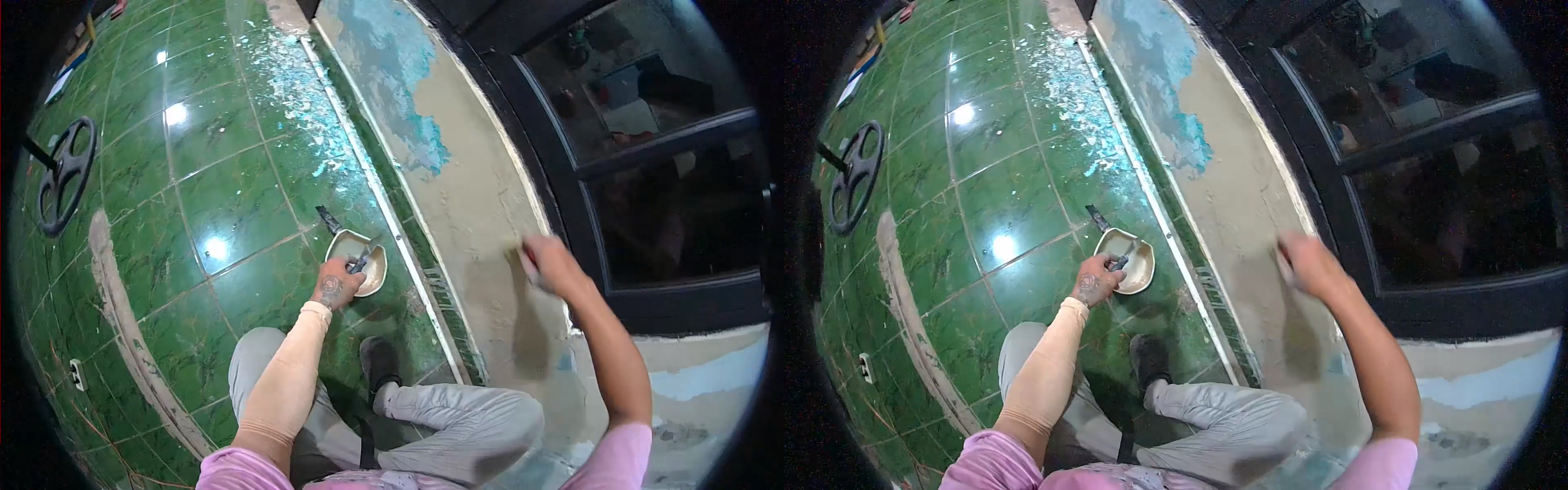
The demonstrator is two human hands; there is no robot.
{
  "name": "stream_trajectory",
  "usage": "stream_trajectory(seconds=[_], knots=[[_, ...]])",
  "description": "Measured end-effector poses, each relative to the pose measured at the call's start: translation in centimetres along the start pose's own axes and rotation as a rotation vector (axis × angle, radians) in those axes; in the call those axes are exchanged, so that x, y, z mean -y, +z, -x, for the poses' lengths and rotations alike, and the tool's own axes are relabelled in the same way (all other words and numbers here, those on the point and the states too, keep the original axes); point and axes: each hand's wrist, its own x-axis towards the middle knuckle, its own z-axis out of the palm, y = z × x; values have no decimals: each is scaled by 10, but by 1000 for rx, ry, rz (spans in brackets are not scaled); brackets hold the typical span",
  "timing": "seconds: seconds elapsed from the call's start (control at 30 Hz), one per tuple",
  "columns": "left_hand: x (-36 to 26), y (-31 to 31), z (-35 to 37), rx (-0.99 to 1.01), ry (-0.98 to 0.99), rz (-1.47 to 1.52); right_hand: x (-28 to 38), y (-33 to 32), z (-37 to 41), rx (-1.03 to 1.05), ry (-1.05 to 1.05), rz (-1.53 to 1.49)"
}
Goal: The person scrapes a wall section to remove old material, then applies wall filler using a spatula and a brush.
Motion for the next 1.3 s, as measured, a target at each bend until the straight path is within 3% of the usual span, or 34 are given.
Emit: stream_trajectory(seconds=[0.1, 0.2, 0.23, 0.33, 0.43, 0.5, 0.57, 0.63, 0.73, 0.77, 0.8, 0.87, 0.97, 1.07, 1.1, 1.13, 1.2, 1.3], knots=[[-1, 3, 5, -66, 77, -127, 16, -5, -83, -419, -127, -100], [9, 2, 2, -15, 0, -4, 16, 41, -75, -433, -90, -88], [9, -1, 6, -72, 88, -120, 4, 73, -50, -251, -19, -91], [-2, -17, 9, -62, 24, -38, -34, 140, 50, 346, 150, 51], [-1, -5, 6, -83, 62, -35, -16, 124, 41, 358, 107, 2], [-3, 2, 11, -65, 78, -66, -16, 135, -30, 132, 38, -27], [-9, -1, 18, -50, 79, -44, 4, 124, -117, -401, -136, -154], [-3, -2, 21, -12, 39, -20, 28, 116, -161, -650, -73, -272], [17, -16, 17, -53, 72, -76, -5, 198, -138, -46, 194, -301], [21, -22, 15, -87, 72, -98, -12, 220, -99, 169, 207, -132], [25, -25, 12, -108, 64, -89, -30, 252, -56, 274, 94, -95], [31, -29, 5, -163, 52, -76, -49, 286, 18, 418, 130, -78], [25, -21, 5, -134, -3, -26, -44, 245, 7, 623, 153, -146], [12, -9, 6, -66, 7, -69, -18, 194, -72, 208, 64, -167], [8, -6, 7, -65, 45, -129, -7, 175, -98, -58, -60, -236], [10, -1, 8, -38, 45, -146, -27, 218, -147, -377, -68, -400], [12, 3, 3, -5, 30, -177, 5, 166, -167, -402, -115, -340], [16, -1, 2, 57, -111, -17, -7, 188, -134, -219, 142, -495]])
